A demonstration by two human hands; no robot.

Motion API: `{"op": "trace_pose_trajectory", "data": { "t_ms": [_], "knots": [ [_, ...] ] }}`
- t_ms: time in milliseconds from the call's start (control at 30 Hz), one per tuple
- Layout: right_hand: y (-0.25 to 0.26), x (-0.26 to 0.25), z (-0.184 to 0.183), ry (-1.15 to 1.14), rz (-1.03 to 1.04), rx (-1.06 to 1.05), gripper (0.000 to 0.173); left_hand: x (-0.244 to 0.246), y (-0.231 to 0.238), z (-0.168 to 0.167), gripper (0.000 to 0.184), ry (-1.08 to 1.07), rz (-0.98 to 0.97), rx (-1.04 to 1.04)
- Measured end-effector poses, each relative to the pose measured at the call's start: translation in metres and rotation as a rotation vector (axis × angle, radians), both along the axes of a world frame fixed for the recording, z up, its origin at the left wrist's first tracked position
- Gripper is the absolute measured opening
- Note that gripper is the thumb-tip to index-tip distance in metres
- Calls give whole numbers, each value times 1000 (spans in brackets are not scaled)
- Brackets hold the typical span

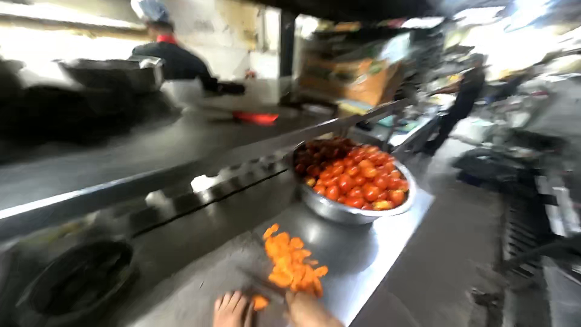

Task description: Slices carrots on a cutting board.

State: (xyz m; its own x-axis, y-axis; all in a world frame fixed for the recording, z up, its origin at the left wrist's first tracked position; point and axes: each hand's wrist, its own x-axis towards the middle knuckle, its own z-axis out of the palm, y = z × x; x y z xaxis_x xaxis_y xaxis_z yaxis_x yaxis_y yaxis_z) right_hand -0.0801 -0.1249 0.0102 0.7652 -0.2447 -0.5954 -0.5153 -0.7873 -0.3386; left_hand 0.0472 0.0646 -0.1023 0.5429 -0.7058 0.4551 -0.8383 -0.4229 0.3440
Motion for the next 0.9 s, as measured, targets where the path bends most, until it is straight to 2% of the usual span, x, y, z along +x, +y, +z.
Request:
{"op": "trace_pose_trajectory", "data": {
  "t_ms": [100, 367, 533, 800, 900],
  "knots": [
    [-3, 7, -5, 66, 49, -23, 48, 3, 2, -19, 36, -50, 22, -92],
    [8, 10, -3, 219, 191, -74, 46, 4, 4, -23, 31, -8, -9, -67],
    [12, 8, 13, 229, 213, -110, 45, 4, 5, -25, 31, -2, -12, -62],
    [14, 10, 25, 372, 256, -179, 45, 2, 5, -25, 31, 26, -20, -54],
    [18, 19, -2, 299, 222, -144, 44, 2, 6, -25, 28, 16, -22, -62]
  ]
}}
